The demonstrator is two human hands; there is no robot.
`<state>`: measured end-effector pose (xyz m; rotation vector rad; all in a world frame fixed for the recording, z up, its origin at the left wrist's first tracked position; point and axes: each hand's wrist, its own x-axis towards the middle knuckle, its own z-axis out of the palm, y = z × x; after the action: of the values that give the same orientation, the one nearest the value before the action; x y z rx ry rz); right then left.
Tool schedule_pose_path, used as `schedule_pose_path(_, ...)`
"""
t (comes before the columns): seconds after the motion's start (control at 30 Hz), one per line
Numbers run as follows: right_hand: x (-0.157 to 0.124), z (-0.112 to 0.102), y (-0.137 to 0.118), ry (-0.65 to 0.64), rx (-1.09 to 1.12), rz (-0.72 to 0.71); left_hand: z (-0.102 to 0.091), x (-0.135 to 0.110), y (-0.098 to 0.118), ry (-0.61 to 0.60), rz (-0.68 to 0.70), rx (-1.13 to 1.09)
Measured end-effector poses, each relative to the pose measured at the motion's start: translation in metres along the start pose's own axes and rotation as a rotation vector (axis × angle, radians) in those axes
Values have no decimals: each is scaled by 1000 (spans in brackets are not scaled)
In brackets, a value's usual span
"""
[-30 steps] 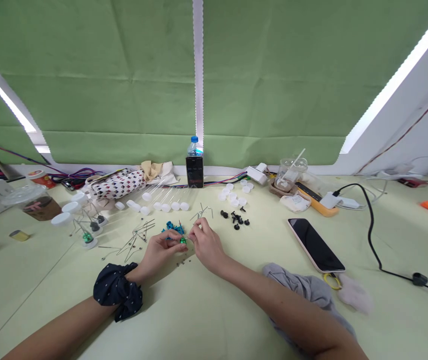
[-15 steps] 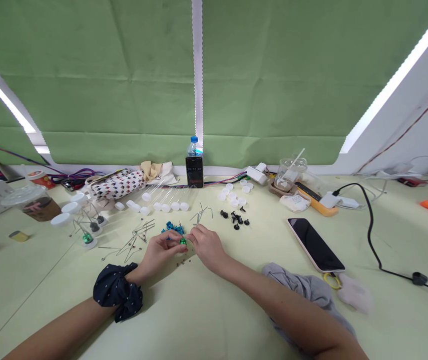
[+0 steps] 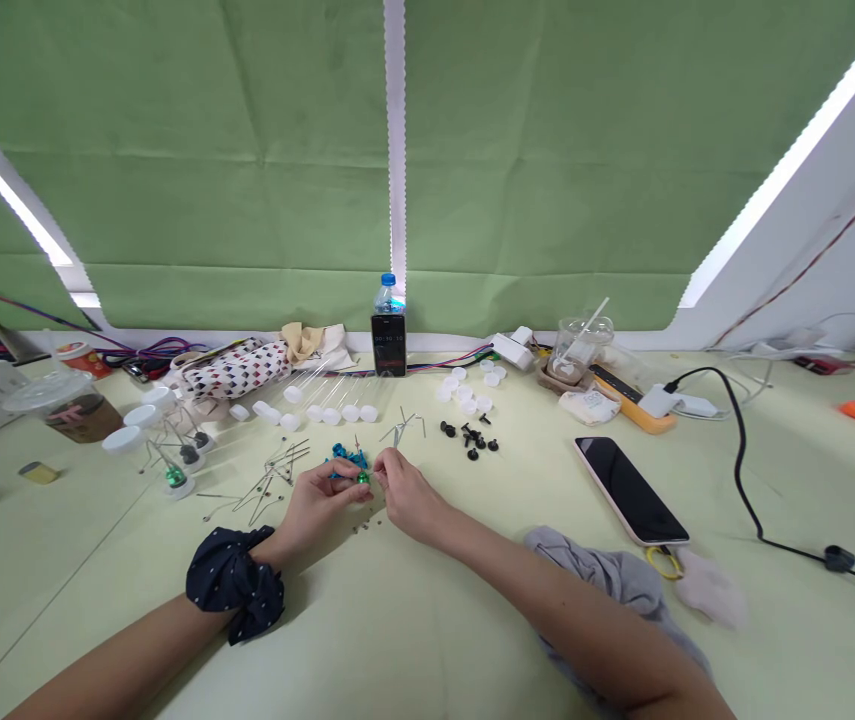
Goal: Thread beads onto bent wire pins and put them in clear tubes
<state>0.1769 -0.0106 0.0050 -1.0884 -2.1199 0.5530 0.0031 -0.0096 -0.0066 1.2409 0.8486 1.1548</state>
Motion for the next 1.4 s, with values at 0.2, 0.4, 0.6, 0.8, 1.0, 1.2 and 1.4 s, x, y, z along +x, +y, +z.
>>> schedule_pose_path(0.2,0,-1,-2,64,-28,-49,0,0,0,-18,3,9)
schedule_pose_path(0.4,1,0,-3,134,-104,-86,2,-1,0,-38,27,30)
schedule_pose_path(0.6,-1,1,0,27,-87,-22,3,-2,1,-39,28,29)
schedule_pose_path(0.8,1,-1,-3,48,-6,-63,4,-1,3,-34,25,27)
schedule_pose_path(1.0,4,-3,-3,87,64,-133,3,-1,3,-32,19,17)
schedule_pose_path(1.2,1,2,0,104,38,-87,4,-2,2,-53,47,43)
schedule_pose_path(1.4,-1,3,-2,139,-96,-64,4,-2,-1,-70,54,49)
